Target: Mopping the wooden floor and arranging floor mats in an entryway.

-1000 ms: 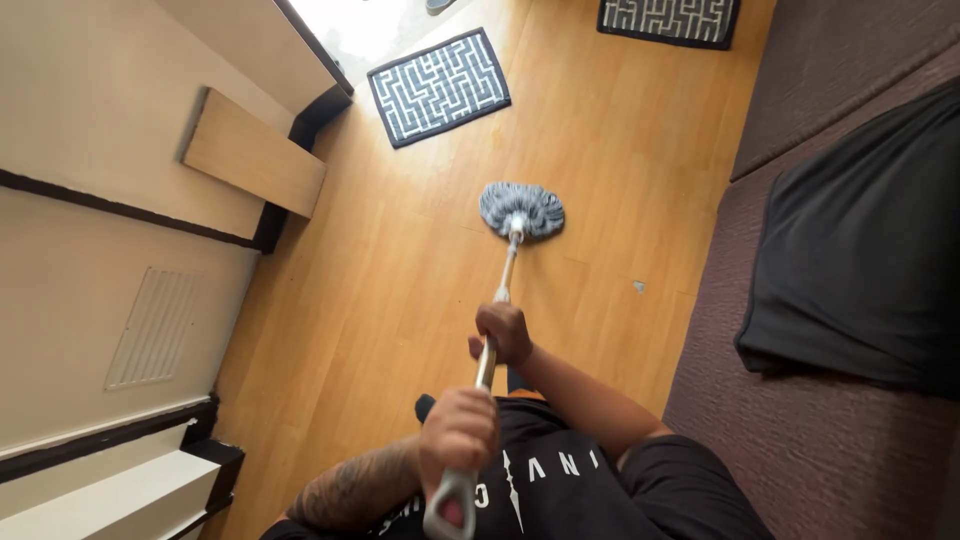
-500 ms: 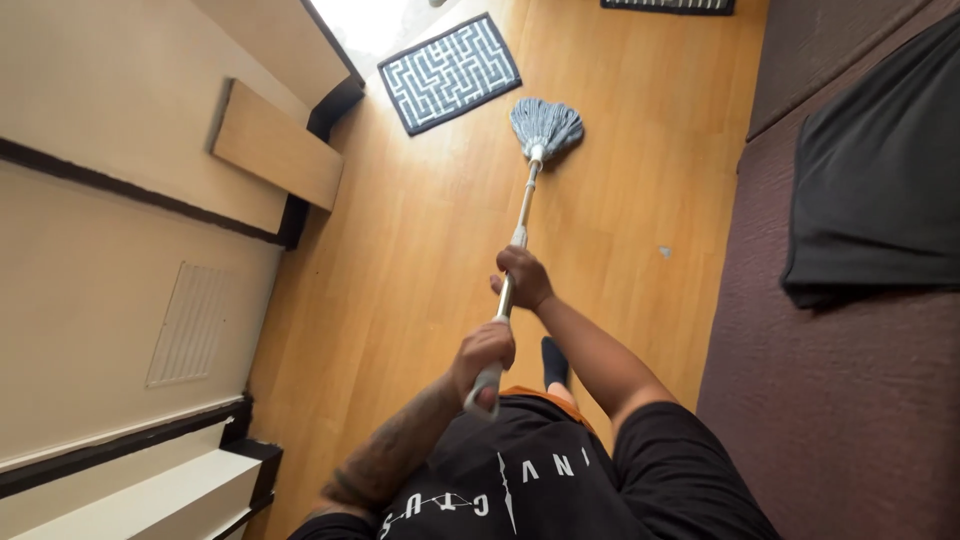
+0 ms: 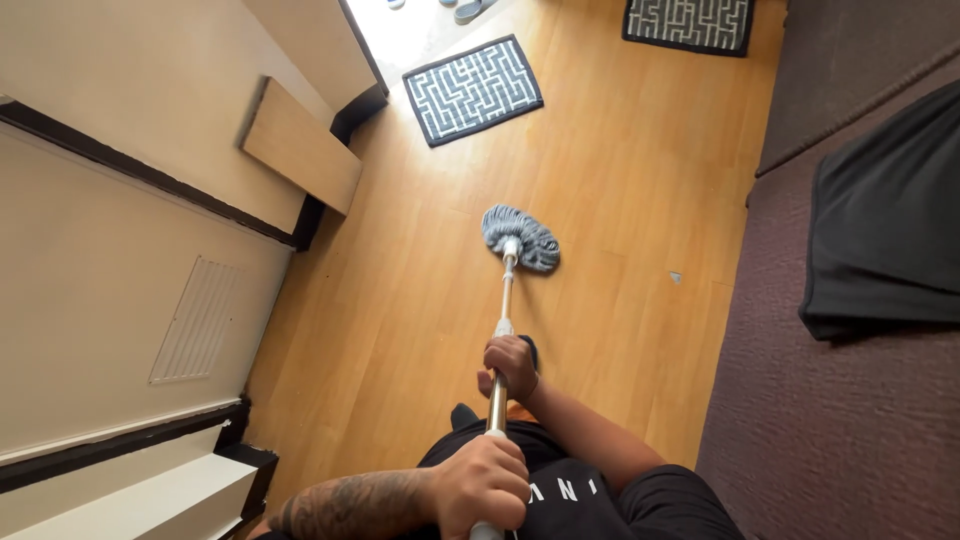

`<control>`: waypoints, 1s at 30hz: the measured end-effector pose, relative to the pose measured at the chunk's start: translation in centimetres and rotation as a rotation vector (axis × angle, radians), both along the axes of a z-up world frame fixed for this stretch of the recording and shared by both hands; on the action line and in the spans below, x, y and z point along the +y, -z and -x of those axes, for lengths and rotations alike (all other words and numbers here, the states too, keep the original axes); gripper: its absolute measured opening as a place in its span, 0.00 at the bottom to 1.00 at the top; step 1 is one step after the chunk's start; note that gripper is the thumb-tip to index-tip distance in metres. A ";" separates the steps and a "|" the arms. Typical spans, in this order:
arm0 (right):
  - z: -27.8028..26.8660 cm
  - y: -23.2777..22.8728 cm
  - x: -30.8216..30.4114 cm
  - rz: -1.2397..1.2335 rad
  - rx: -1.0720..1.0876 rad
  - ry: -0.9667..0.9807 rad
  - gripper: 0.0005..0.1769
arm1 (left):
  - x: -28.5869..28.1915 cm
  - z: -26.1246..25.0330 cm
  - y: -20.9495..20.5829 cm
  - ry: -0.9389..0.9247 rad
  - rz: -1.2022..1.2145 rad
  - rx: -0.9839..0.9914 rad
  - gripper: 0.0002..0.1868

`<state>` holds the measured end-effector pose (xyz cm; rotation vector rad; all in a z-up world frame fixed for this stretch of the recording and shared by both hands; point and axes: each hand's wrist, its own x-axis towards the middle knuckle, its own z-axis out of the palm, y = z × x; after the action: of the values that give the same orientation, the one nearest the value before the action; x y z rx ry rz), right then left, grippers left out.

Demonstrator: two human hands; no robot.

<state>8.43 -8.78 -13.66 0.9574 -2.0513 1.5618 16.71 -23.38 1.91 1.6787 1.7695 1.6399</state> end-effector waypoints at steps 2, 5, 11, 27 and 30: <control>2.5 1.8 0.2 -0.001 -0.003 0.013 0.17 | 0.7 2.3 0.6 0.003 -0.056 -0.010 0.22; 8.2 4.0 0.3 -0.057 -0.066 0.019 0.18 | 1.3 6.6 4.2 -0.150 -0.195 -0.014 0.30; 21.0 8.4 1.4 -0.273 -0.193 -0.005 0.16 | 1.6 16.2 8.8 -0.486 -0.168 -0.074 0.37; 20.3 0.7 1.6 -0.119 -0.070 -0.102 0.15 | 1.8 18.9 -3.9 -0.146 0.040 -0.161 0.27; 22.6 1.0 1.4 -0.055 -0.017 -0.104 0.13 | 2.4 20.5 0.0 -0.182 -0.167 -0.119 0.24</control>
<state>-14.14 -7.34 -14.63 1.0900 -2.0968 1.5778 -3.77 -20.95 1.93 1.4851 1.8182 1.9717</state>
